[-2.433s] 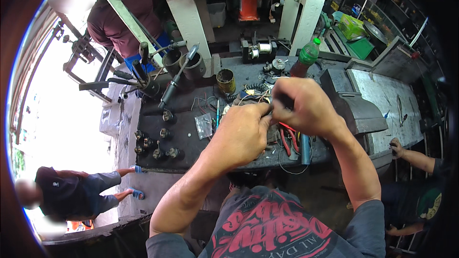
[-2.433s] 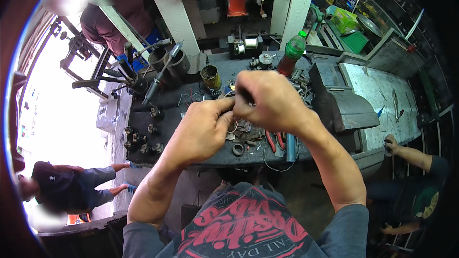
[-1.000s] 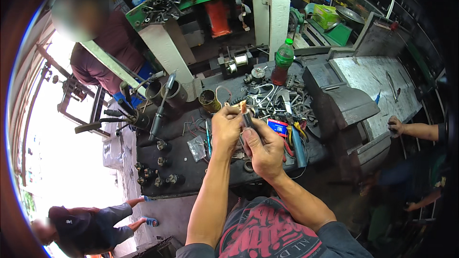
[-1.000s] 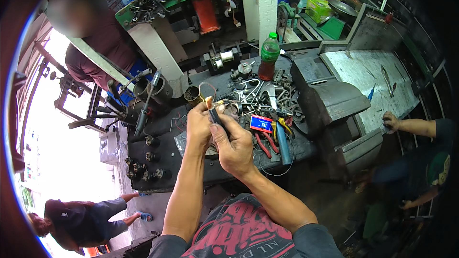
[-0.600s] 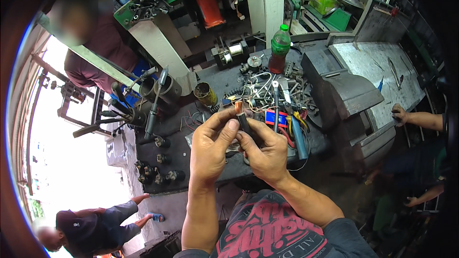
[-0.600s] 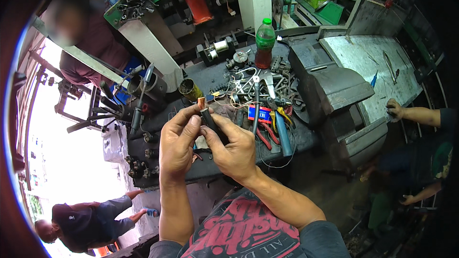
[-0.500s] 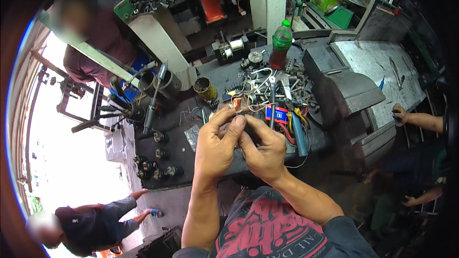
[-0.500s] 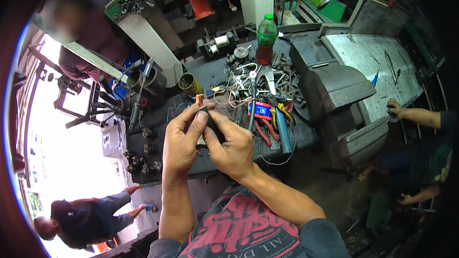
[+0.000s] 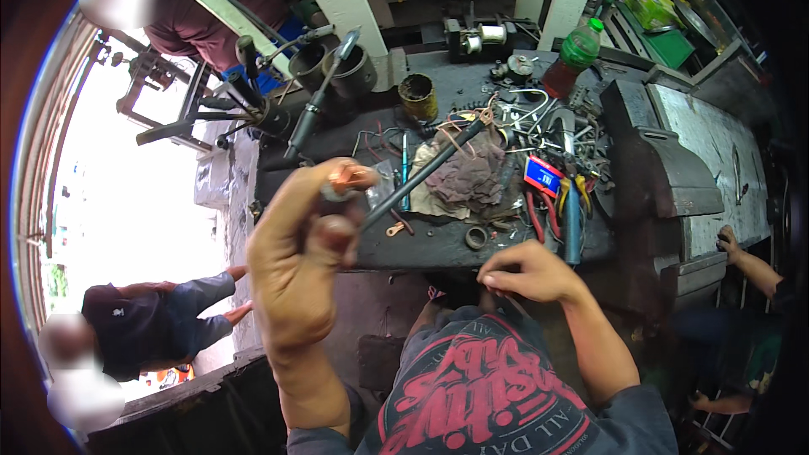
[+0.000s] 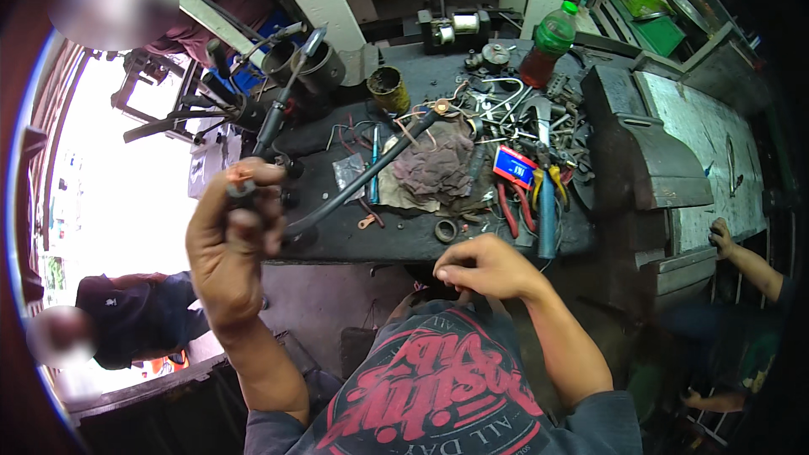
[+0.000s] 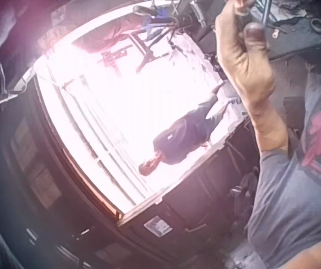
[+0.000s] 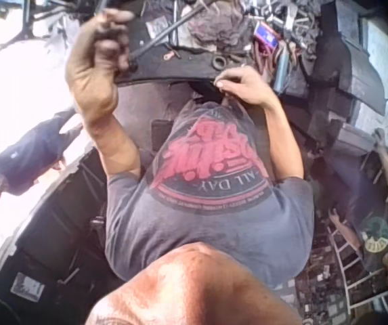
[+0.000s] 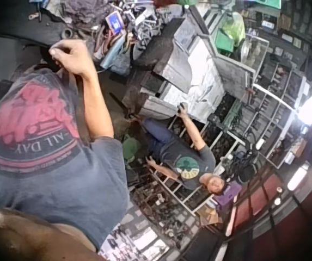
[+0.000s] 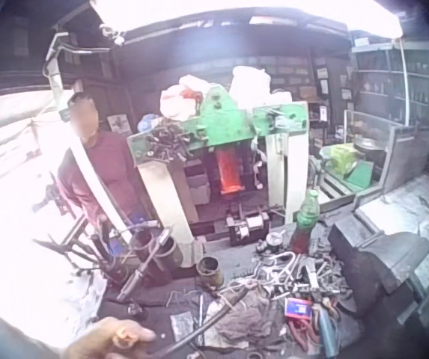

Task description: The person strips a wire, slides a terminal onto it, and uses a bench vise and hammer to crimp the terminal. They then use pliers to adjust the crimp and hand the finished wire to a customer.

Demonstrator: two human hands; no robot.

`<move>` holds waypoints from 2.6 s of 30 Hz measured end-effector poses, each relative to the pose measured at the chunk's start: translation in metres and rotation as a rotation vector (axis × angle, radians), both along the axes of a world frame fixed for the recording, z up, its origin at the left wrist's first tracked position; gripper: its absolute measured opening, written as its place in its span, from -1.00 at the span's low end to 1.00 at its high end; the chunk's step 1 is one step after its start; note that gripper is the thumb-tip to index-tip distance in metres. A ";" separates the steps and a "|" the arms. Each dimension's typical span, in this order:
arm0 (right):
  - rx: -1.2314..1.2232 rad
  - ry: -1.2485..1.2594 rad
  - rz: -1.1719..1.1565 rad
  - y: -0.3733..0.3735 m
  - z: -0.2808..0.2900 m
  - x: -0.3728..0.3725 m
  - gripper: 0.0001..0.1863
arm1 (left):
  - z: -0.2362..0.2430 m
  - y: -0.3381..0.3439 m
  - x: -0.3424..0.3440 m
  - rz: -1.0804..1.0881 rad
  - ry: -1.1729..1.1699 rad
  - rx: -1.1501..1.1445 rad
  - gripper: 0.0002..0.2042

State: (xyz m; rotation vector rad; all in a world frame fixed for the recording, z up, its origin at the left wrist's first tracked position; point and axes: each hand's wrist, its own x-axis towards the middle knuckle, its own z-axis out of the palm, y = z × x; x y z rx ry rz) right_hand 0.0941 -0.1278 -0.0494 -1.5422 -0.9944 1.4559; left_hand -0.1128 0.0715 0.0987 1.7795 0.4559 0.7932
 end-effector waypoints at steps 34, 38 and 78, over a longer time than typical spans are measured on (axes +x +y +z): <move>0.297 0.230 -1.065 -0.001 -0.031 -0.021 -0.80 | -0.117 0.082 0.055 -0.262 -0.195 -0.435 -0.64; 0.378 0.159 -1.027 -0.009 0.028 -0.012 -0.76 | -0.142 0.036 0.092 -0.582 0.033 -0.650 -0.66; 0.112 0.063 -0.668 -0.067 -0.035 0.032 -0.82 | -0.180 -0.100 0.085 -0.442 0.566 -0.343 -0.77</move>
